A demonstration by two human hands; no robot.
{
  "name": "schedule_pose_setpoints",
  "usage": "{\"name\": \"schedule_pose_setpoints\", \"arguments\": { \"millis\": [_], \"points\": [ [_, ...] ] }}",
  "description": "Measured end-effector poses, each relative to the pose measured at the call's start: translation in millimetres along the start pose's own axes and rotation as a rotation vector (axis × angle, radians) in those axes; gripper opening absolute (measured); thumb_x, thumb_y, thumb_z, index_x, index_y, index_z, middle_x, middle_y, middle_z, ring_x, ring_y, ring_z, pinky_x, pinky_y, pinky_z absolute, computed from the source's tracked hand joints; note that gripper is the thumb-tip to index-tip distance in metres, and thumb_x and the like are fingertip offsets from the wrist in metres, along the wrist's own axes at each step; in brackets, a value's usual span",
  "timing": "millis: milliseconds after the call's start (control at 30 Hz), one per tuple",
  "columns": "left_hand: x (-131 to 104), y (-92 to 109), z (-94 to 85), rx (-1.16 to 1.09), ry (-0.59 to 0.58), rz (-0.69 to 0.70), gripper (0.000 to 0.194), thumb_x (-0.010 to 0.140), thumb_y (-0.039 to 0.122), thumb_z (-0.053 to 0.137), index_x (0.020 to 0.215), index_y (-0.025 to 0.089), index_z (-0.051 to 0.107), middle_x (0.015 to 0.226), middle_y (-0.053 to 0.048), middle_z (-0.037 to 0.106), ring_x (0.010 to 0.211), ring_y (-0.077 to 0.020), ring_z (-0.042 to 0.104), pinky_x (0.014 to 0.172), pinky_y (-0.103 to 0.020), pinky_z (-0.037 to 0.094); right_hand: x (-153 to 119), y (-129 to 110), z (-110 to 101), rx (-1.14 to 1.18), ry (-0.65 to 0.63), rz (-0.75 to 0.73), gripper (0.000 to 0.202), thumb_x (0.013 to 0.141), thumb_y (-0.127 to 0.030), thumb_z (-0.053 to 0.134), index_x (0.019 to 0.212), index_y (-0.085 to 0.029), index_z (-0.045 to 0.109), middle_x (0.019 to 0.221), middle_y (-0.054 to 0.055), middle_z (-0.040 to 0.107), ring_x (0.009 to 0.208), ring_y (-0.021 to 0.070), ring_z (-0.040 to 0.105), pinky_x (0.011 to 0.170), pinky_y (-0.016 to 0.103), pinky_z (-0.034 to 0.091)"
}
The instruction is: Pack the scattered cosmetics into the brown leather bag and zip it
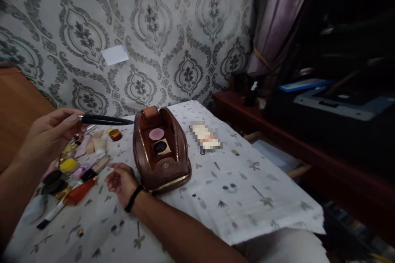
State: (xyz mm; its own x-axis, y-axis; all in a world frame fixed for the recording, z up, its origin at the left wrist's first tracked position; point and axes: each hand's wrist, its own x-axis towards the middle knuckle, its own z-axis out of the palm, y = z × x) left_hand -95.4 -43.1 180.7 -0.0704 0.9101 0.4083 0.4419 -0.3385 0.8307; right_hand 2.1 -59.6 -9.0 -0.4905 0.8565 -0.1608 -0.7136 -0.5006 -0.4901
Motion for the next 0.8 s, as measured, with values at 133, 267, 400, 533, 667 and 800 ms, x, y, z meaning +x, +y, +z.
{"name": "schedule_pose_setpoints", "arguments": {
  "millis": [133, 267, 400, 533, 667, 800],
  "points": [
    [14, 26, 37.7, 0.050, -0.236, 0.256, 0.028, 0.077, 0.043, 0.068, 0.089, 0.018, 0.064, 0.069, 0.000, 0.062, 0.066, -0.0154, 0.057, 0.061, -0.026, 0.044, 0, 0, -1, -0.011, -0.014, 0.008, 0.019, 0.082, -0.032, 0.065, 0.092, -0.017, 0.063, 0.052, -0.003, 0.059, 0.040, 0.0078, 0.043, 0.043, 0.019, 0.025],
    [30, 32, 76.4, 0.204, -0.405, 0.427, 0.023, 0.082, 0.040, 0.059, 0.088, 0.018, 0.062, 0.069, 0.000, 0.062, 0.065, -0.0153, 0.057, 0.062, -0.027, 0.042, 1, 1, -2, -0.014, -0.017, 0.015, 0.019, 0.084, -0.033, 0.064, 0.092, -0.017, 0.063, 0.052, -0.003, 0.059, 0.040, 0.0079, 0.043, 0.043, 0.019, 0.024],
    [44, 27, 107.5, 0.318, -0.457, 0.506, 0.018, 0.086, 0.032, 0.053, 0.089, 0.016, 0.062, 0.065, 0.001, 0.061, 0.061, -0.0143, 0.055, 0.062, -0.027, 0.039, 1, 1, -1, -0.020, -0.017, 0.019, 0.020, 0.085, -0.035, 0.063, 0.094, -0.017, 0.062, 0.052, -0.003, 0.059, 0.039, 0.0081, 0.043, 0.042, 0.019, 0.024],
    [53, 23, 127.9, 0.414, -0.474, 0.534, 0.014, 0.086, 0.028, 0.055, 0.087, 0.017, 0.064, 0.066, 0.001, 0.061, 0.064, -0.0157, 0.054, 0.065, -0.029, 0.038, 0, 1, -1, -0.023, -0.014, 0.017, 0.017, 0.087, -0.031, 0.058, 0.095, -0.017, 0.062, 0.052, -0.003, 0.060, 0.038, 0.0080, 0.043, 0.041, 0.019, 0.026],
    [60, 19, 139.8, 0.460, -0.491, 0.545, 0.011, 0.085, 0.025, 0.058, 0.087, 0.017, 0.065, 0.067, 0.001, 0.061, 0.065, -0.0164, 0.053, 0.066, -0.030, 0.038, 0, 1, -1, -0.023, -0.012, 0.015, 0.014, 0.089, -0.026, 0.054, 0.094, -0.016, 0.062, 0.052, -0.003, 0.061, 0.038, 0.0078, 0.044, 0.041, 0.019, 0.028],
    [65, 17, 146.4, 0.500, -0.527, 0.512, 0.011, 0.085, 0.024, 0.059, 0.088, 0.017, 0.066, 0.071, -0.001, 0.063, 0.068, -0.0167, 0.055, 0.066, -0.029, 0.039, 0, 1, -2, -0.018, -0.013, 0.019, 0.014, 0.089, -0.026, 0.055, 0.094, -0.016, 0.062, 0.052, -0.003, 0.061, 0.038, 0.0079, 0.045, 0.041, 0.019, 0.030]
  ]
}}
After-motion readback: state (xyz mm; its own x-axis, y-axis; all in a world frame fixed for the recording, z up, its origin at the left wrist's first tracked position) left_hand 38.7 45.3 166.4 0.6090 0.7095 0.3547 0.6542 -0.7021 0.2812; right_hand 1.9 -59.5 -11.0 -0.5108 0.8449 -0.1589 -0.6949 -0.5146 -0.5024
